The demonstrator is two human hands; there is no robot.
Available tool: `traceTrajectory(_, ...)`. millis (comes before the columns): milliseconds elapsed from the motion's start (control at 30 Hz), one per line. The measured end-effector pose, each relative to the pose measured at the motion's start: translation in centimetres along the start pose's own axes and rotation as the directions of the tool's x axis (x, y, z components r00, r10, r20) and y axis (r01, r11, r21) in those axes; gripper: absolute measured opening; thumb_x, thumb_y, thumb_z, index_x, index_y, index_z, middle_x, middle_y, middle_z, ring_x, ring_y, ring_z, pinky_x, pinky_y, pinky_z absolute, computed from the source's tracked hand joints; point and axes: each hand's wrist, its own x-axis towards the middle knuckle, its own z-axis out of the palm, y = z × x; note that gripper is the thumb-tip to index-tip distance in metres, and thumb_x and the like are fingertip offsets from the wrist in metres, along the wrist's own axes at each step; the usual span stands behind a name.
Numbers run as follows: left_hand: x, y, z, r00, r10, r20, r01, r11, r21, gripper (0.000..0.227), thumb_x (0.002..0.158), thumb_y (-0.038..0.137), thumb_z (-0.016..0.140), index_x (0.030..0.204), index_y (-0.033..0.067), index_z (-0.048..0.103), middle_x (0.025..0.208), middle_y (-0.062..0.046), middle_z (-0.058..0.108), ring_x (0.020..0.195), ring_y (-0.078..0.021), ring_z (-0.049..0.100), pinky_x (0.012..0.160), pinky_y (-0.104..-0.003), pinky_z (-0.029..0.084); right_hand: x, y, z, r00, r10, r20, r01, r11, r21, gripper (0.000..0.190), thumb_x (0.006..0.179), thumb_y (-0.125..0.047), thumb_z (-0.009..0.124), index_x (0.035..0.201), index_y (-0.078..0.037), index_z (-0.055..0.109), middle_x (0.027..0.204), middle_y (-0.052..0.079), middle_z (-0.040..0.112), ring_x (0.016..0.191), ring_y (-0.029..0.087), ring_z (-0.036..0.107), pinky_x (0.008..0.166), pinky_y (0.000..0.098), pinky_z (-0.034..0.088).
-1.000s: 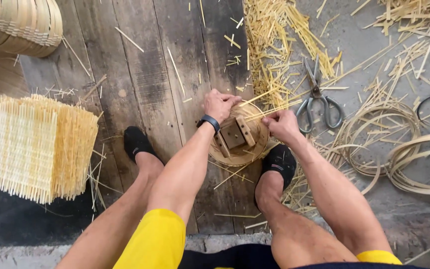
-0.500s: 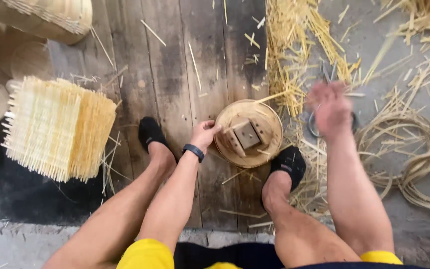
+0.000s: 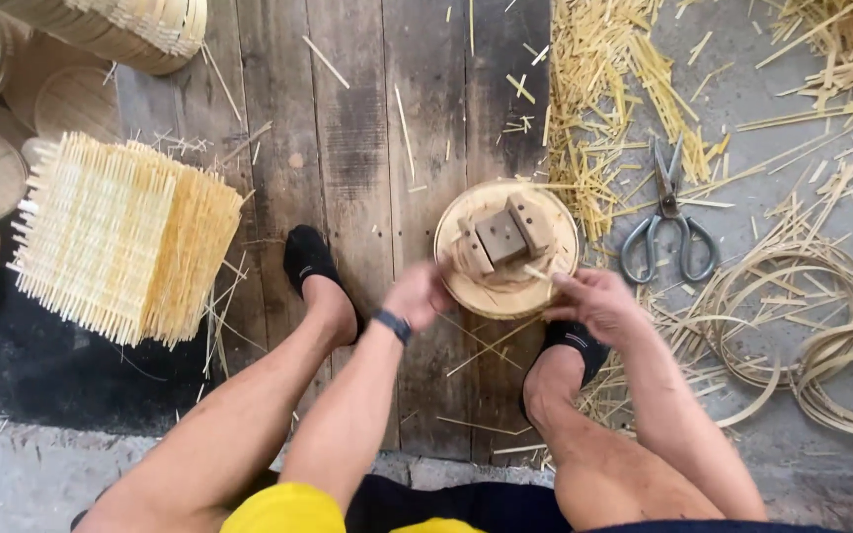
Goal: Constructing a bamboo steamer lid by weaving strips around a frame and trimming the edges with scissors.
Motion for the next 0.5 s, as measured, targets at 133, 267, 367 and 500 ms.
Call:
traceTrajectory(133,1.7,-6.6,-1.3,0.990,0.117,-0.082,-0.119,0.993,-0.024,0.029,0.096,0.010,0.065,0.124,0.0021,0.061,0.115,-0.011,0.073,0.103,-0.0259,0.072,0.087,-0.046,0.062,2.4,3.8,0.5,0.995,0.028,-0.099,-0.044,0.987,-0.158,0.029,0.095,-0.020,0.069,0.104,0.008,0.070,0.089,0.014,0.075,0.071,0.021,0.074,0.063,0.0358,0.065)
traceTrajectory(267,2.8,-9.1,-2.5,0.979,0.175,-0.107,-0.172,0.984,0.036,0.025,0.099,0.010,0.064,0.121,-0.0035,0.065,0.116,-0.017,0.073,0.098,-0.0282,0.074,0.080,-0.043,0.063,1.1,5.2,0.5,0.980,0.000,-0.199,-0.064,0.947,-0.315,0.035,0.097,-0.024,0.069,0.106,0.010,0.071,0.086,0.018,0.074,0.068,0.024,0.072,0.062,0.0379,0.062)
traceTrajectory(367,1.3,-5.5,-1.5,0.963,0.257,-0.086,-0.242,0.958,0.152,0.027,0.095,0.012,0.068,0.120,0.0002,0.067,0.115,-0.013,0.073,0.098,-0.0244,0.073,0.077,-0.044,0.065,0.1,1.5,2.1,0.980,-0.095,-0.177,0.002,0.888,-0.461,0.042,0.096,-0.031,0.069,0.107,0.009,0.069,0.087,0.018,0.075,0.072,0.026,0.072,0.067,0.0398,0.060)
traceTrajectory(500,-3.4,0.7,-0.1,0.848,0.529,0.036,-0.235,0.313,0.920,0.034,0.101,0.030,0.075,0.120,0.0019,0.077,0.097,-0.020,0.081,0.091,-0.0332,0.075,0.079,-0.045,0.061,-2.9,-1.9,4.5,0.955,-0.297,-0.003,0.259,0.837,-0.482,0.060,0.090,-0.039,0.073,0.129,0.002,0.052,0.111,0.014,0.068,0.096,0.024,0.069,0.081,0.0388,0.059)
